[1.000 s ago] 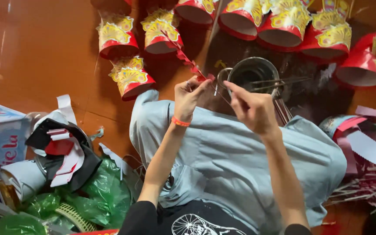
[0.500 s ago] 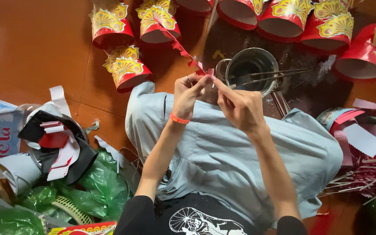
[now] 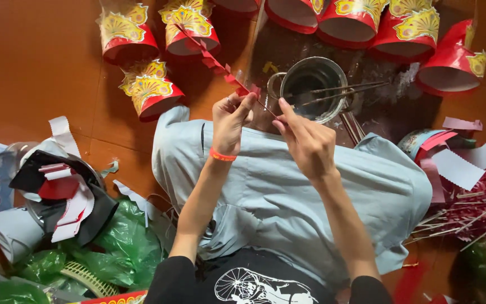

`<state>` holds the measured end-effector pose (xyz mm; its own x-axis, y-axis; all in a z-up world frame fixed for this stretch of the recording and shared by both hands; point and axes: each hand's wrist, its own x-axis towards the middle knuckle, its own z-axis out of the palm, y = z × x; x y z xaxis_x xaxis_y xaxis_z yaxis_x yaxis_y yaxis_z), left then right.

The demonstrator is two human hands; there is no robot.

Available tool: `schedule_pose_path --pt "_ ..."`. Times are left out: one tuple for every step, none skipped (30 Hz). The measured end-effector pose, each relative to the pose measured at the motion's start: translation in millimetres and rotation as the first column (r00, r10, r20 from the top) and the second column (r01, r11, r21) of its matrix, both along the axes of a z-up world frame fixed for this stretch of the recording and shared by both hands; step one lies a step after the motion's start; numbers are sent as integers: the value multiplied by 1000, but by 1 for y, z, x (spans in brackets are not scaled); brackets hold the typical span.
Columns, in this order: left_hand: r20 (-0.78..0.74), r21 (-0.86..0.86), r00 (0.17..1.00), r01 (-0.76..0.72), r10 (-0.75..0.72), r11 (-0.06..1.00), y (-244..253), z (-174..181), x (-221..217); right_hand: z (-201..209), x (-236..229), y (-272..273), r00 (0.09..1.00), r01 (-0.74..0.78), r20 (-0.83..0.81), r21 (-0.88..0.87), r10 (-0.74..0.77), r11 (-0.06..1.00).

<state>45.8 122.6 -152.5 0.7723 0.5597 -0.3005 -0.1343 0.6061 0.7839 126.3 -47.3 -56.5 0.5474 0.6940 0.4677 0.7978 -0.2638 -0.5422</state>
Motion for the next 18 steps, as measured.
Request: schedule_pose_path --pt "7 7 1000 7 -7 1000 0 -2 0 -1 0 0 1000 -5 13 -2 5 1000" --pt "14 13 1000 13 -13 1000 0 -4 -1 -2 0 0 1000 -11 27 -4 11 1000" --pt "14 13 1000 11 -11 1000 -1 -3 -2 -2 -1 -1 1000 -13 27 -4 13 1000" --pt "14 2 1000 13 -13 1000 -1 -1 -2 -2 -2 -1 999 -25 30 -27 26 999" --pt "14 -8 1000 16 -16 1000 -2 0 -1 -2 -2 -1 999 -36 33 -49 38 998" --pt "17 -10 1000 20 -20 1000 -3 -1 -1 -4 -2 -1 999 -32 35 -50 34 998" --pt "34 -35 999 30 -28 999 -5 -2 0 -6 -2 -2 998 -47 29 -42 48 998" --pt "48 -59 998 40 -37 997 -5 -3 -1 -8 -3 -1 998 -61 20 -31 62 998" --pt "49 -58 998 45 -42 997 -5 -6 -2 -11 -4 -2 998 -56 20 -31 57 998" --pt "83 -81 995 63 -56 995 -5 -8 -2 -14 -5 -3 992 -90 -90 -23 88 996" --pt "118 -103 991 81 -68 991 -4 -11 -3 -17 -7 -3 973 -124 -197 -11 119 992" --pt "119 -102 991 80 -68 992 -5 -10 -3 -15 -8 -3 973 -124 -197 -10 120 992" --pt "147 -118 986 91 -74 989 -4 -9 -4 -13 -10 -4 881 -159 -438 79 177 984" --pt "175 -135 982 101 -77 986 -5 -9 -5 -11 -12 -4 726 -171 -643 171 242 970" --pt "176 -135 982 99 -74 986 -6 -3 -5 -7 -12 -4 726 -173 -643 171 243 970" --pt "227 -154 970 125 -88 980 -7 3 -5 -2 -12 -4 580 -153 -766 234 278 960" --pt "278 -171 955 151 -100 973 -9 10 -5 2 -12 -4 410 -121 -856 290 314 949" --pt "282 -171 954 150 -98 974 -9 5 -7 -5 -14 -4 413 -124 -855 289 315 949"
